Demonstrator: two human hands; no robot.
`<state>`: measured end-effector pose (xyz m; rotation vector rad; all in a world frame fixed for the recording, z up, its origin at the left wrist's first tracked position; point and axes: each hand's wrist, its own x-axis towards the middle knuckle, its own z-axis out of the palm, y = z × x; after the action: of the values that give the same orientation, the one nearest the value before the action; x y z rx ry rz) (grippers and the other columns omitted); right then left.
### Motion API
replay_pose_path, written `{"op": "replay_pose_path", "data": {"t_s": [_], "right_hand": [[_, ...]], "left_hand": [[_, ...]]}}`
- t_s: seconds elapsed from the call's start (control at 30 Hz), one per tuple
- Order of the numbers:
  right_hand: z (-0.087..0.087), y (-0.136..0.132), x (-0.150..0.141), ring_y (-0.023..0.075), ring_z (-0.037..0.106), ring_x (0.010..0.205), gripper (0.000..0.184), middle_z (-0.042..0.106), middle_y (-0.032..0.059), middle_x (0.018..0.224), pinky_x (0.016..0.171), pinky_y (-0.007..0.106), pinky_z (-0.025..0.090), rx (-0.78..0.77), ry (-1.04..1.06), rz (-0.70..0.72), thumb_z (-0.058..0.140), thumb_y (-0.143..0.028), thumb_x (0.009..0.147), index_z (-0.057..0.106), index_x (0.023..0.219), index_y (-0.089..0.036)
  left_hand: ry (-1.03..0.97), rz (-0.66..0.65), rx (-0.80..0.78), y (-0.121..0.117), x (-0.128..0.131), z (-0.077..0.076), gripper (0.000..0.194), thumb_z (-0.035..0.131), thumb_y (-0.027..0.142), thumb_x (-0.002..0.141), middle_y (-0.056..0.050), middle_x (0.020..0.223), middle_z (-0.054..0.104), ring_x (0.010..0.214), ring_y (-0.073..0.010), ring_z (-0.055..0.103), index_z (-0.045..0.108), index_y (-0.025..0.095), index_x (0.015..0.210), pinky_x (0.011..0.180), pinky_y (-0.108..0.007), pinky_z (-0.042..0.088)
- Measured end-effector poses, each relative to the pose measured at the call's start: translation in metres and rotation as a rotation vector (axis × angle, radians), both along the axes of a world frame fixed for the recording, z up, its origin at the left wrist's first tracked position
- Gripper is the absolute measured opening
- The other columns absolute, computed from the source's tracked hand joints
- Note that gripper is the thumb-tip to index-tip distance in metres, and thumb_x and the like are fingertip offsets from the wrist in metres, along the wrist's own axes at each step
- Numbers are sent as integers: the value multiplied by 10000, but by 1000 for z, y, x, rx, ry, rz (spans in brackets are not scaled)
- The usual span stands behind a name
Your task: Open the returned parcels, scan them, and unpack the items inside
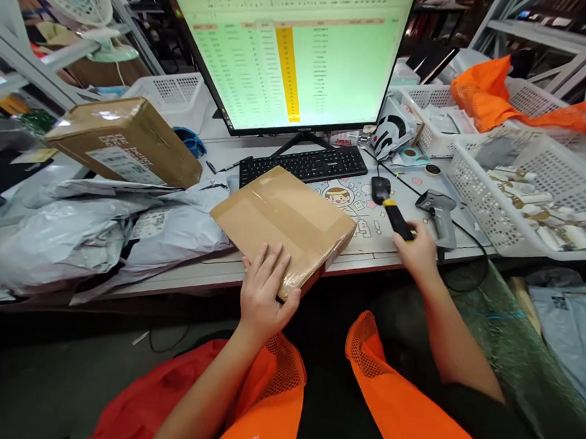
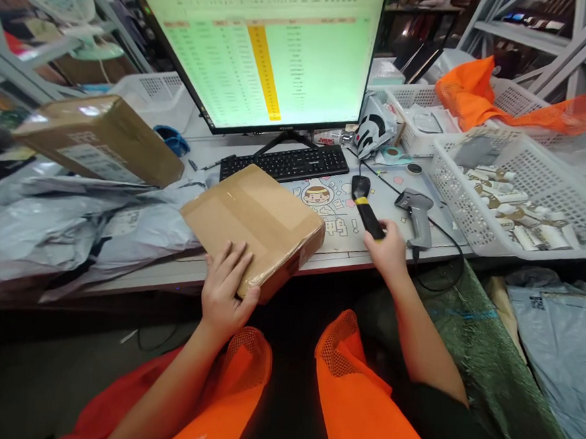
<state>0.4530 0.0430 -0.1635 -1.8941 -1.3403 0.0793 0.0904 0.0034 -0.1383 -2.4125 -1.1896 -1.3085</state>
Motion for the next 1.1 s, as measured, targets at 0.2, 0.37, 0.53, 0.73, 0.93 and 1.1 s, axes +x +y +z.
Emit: {"op": "replay_pose_path", "data": {"t_s": [0.2,0.37,0.53,0.73,0.93,1.1], "right_hand": [[18,-106,-33,266,695,998,481,701,90,1152,864,378,576,49,-76,547,621,-359,918,551,1382,-256],[43,-107,-68,201,626,697,508,651,55,871,588,316,486,33,-394,883,607,-402,995,542,1455,-196],[51,-93,-77,195,620,727,491,657,63,901,603,306,459,57,-484,978,593,-413,1002,569,1441,-194],[59,-91,-79,198,608,709,525,641,62,895,602,323,455,26,-505,978,613,-414,996,556,1459,-174],[84,-100,-85,198,615,701,510,634,59,897,605,330,436,-63,-589,957,597,-396,1004,557,1449,-150],[100,-102,-94,204,610,687,513,619,57,879,591,337,398,-88,-652,952,578,-411,1010,559,1437,-128]], "left_hand": [[-52,17,16,4,14,1,703,777,339,830,-197,1468,572,1508,-400,356,505,216,1466,1237,-656,159],[-85,10,6,4,18,-6,840,793,331,823,-214,1586,423,1553,-408,245,371,244,1544,1219,-672,189],[-91,42,10,5,17,-17,985,749,429,859,-225,1650,288,1567,-399,203,149,275,1624,1206,-664,247],[-133,-6,32,7,17,-26,1078,741,433,874,-220,1706,113,1590,-402,79,12,271,1650,1221,-678,201],[-190,-55,112,11,18,-38,1071,738,461,873,-250,1683,149,1593,-392,53,40,217,1648,1221,-689,173],[-233,-63,171,12,16,-39,747,801,384,809,-168,1417,493,1451,-355,391,400,253,1426,1184,-650,314]]}}
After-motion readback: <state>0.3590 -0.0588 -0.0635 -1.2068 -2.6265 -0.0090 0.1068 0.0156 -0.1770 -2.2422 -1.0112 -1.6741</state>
